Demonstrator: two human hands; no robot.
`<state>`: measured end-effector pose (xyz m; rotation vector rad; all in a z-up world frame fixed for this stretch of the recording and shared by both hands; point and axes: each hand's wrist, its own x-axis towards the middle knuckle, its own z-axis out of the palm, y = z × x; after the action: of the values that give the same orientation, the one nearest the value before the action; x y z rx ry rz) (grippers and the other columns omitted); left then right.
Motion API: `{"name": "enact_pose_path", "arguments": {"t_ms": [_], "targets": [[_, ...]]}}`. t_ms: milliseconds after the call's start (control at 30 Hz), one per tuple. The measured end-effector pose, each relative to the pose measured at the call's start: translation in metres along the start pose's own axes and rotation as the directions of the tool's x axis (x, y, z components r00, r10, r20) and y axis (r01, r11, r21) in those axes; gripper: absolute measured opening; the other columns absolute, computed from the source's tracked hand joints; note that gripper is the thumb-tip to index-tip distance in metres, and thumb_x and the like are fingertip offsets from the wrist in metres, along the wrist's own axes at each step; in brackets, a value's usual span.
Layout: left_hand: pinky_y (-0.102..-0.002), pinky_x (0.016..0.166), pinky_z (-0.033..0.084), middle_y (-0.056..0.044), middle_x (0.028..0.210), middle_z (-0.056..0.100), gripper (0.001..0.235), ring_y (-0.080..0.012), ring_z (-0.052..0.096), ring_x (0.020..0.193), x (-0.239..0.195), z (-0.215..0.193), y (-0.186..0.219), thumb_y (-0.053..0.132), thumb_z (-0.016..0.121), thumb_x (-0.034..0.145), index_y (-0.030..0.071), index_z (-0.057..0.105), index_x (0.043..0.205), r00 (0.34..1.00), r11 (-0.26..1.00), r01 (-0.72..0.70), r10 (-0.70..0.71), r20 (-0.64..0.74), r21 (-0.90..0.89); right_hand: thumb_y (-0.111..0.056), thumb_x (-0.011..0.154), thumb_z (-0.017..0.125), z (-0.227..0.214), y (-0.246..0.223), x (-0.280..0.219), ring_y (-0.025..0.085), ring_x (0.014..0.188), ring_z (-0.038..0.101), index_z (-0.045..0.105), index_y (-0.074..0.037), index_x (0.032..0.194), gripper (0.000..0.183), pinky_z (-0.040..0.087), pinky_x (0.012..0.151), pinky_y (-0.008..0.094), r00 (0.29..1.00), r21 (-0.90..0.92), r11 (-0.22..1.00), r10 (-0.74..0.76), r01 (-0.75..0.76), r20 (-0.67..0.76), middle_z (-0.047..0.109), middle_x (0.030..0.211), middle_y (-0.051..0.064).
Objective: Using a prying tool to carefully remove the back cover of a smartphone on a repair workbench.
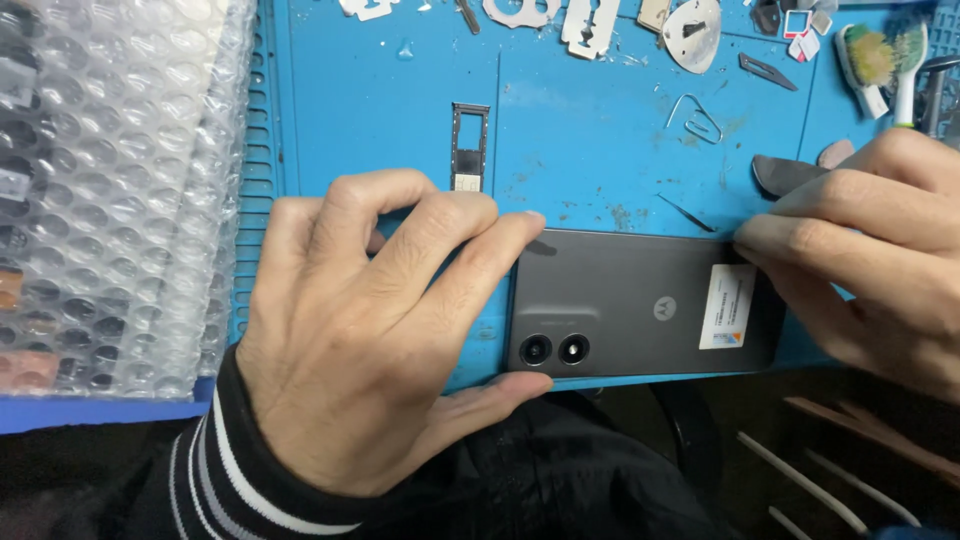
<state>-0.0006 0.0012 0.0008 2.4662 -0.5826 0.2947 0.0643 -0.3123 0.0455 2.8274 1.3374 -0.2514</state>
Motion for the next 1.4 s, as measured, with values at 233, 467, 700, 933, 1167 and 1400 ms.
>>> {"name": "enact_pose_path", "arguments": {"t_ms": [233,467,700,933,1167,1400], "targets": [[-0.043,0.087,0.036,-0.006,0.119,0.065,0.07,-0.0274,0.051,0.105,0.001,-0.001,0.001,0.062,0.078,0.077,0.008,0.072,0.122,1.0,1.0,-0.014,0.014,0.012,0.002,0.003,0.084,0.08,0.009,0.014,-0.023,0.023,0.081,0.052,0.076,-0.009,0.096,0.017,0.047,0.074,0.035,0.998,-0.035,0.998,0.06,-0.06,0.011,0.067,0.088,0.006],[-0.045,0.086,0.033,-0.008,0.121,0.061,0.07,-0.0298,0.049,0.108,0.005,0.001,0.005,0.062,0.065,0.085,0.007,0.069,0.129,0.998,1.0,-0.018,0.018,0.067,0.01,-0.013,0.108,0.045,0.081,0.11,-0.118,0.024,0.089,0.067,0.064,-0.004,0.117,0.023,0.058,0.087,0.036,0.876,0.2,0.855,0.449,-0.478,0.176,0.064,0.107,0.014],[-0.049,0.09,0.032,-0.007,0.124,0.058,0.068,-0.0292,0.047,0.112,0.015,0.01,0.008,0.054,0.074,0.081,0.01,0.061,0.131,0.991,0.992,0.07,-0.058,0.117,-0.101,-0.011,0.103,0.046,0.13,0.167,-0.163,0.023,0.094,0.074,0.064,-0.002,0.128,0.032,0.061,0.095,0.035,0.927,0.242,0.904,0.3,-0.352,0.227,0.069,0.114,0.015],[-0.048,0.092,0.033,-0.003,0.121,0.056,0.064,-0.027,0.047,0.111,0.022,0.015,0.006,0.056,0.076,0.08,0.014,0.067,0.127,0.98,0.991,0.117,-0.106,0.169,-0.057,0.004,0.094,0.047,0.042,0.05,-0.074,0.046,0.152,0.048,0.056,-0.002,0.087,0.013,0.042,0.134,0.059,0.949,0.417,0.873,0.307,-0.251,-0.072,0.055,0.146,0.026],[-0.047,0.088,0.033,-0.003,0.122,0.058,0.068,-0.027,0.047,0.112,0.021,0.015,0.005,0.058,0.079,0.076,0.014,0.068,0.127,0.976,0.99,0.133,-0.124,0.178,-0.041,-0.02,0.083,0.065,0.019,0.024,-0.032,0.039,0.135,0.061,0.064,-0.018,0.093,0.011,0.049,0.115,0.064,0.994,0.05,0.993,-0.112,0.111,0.016,0.068,0.138,0.005],[-0.047,0.086,0.033,-0.003,0.123,0.058,0.07,-0.0274,0.048,0.112,0.02,0.016,0.005,0.058,0.083,0.073,0.015,0.068,0.127,0.977,0.99,0.136,-0.128,0.168,-0.034,-0.008,0.069,0.073,0.057,0.073,-0.089,0.038,0.15,0.051,0.067,-0.019,0.068,0.013,0.042,0.129,0.057,0.985,0.067,0.995,0.062,-0.074,0.159,0.07,0.13,0.003]]}}
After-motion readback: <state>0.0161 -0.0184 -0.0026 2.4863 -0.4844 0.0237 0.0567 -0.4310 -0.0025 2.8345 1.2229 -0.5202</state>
